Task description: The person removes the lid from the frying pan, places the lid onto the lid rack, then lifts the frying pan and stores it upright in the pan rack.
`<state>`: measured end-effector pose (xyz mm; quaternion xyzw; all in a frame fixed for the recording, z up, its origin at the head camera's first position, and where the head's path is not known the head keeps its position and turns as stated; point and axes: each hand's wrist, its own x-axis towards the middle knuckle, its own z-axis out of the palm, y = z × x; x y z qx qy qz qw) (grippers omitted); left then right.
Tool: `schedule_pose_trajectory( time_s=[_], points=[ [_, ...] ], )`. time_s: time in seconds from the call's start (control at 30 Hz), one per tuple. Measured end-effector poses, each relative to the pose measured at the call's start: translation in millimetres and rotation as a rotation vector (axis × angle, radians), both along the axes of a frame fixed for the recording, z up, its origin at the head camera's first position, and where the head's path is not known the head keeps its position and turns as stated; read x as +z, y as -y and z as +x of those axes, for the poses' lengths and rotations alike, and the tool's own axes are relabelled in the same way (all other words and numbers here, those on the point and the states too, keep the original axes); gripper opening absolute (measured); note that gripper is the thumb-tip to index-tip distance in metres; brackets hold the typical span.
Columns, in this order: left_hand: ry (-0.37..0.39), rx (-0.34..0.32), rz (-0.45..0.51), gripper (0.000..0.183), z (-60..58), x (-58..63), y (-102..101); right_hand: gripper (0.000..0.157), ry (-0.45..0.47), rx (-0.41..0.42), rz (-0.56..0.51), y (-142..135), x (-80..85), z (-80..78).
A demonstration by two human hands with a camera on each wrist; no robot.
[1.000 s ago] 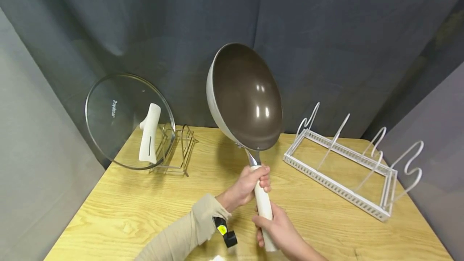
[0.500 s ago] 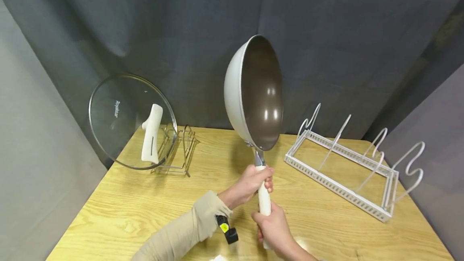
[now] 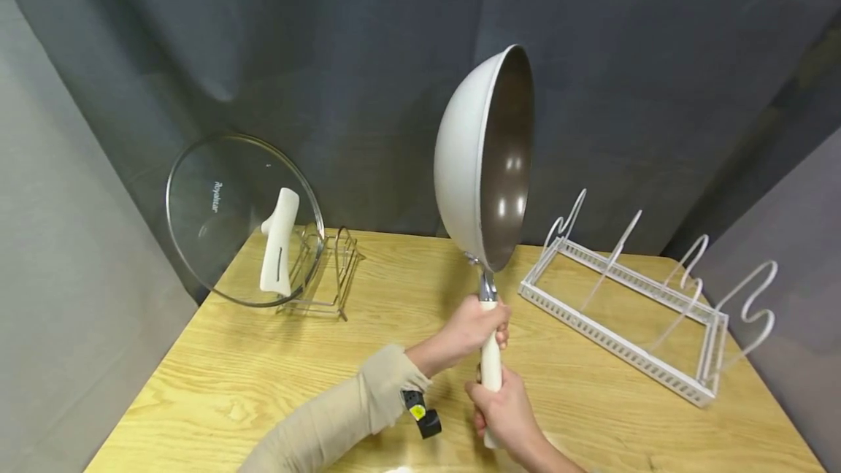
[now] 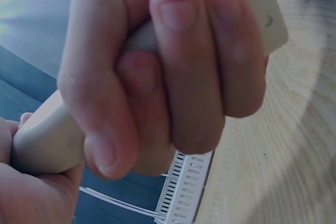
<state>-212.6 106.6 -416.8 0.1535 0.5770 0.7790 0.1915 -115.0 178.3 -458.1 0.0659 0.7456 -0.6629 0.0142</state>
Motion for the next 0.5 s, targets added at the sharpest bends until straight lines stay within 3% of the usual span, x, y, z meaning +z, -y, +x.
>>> schedule_pose_trajectory(
  time_s=[0.33,0.5],
  points=[
    [-0.133,-0.029,-0.144,0.018,3.4,15.4,0,0.017,-0.118,0.073,0.007,-4,0.0,-0.7],
    [-0.166,-0.04,-0.204,0.014,3.9,21.8,-3,0.018,-0.155,0.064,-0.01,-3,0.6,0.2]
  ],
)
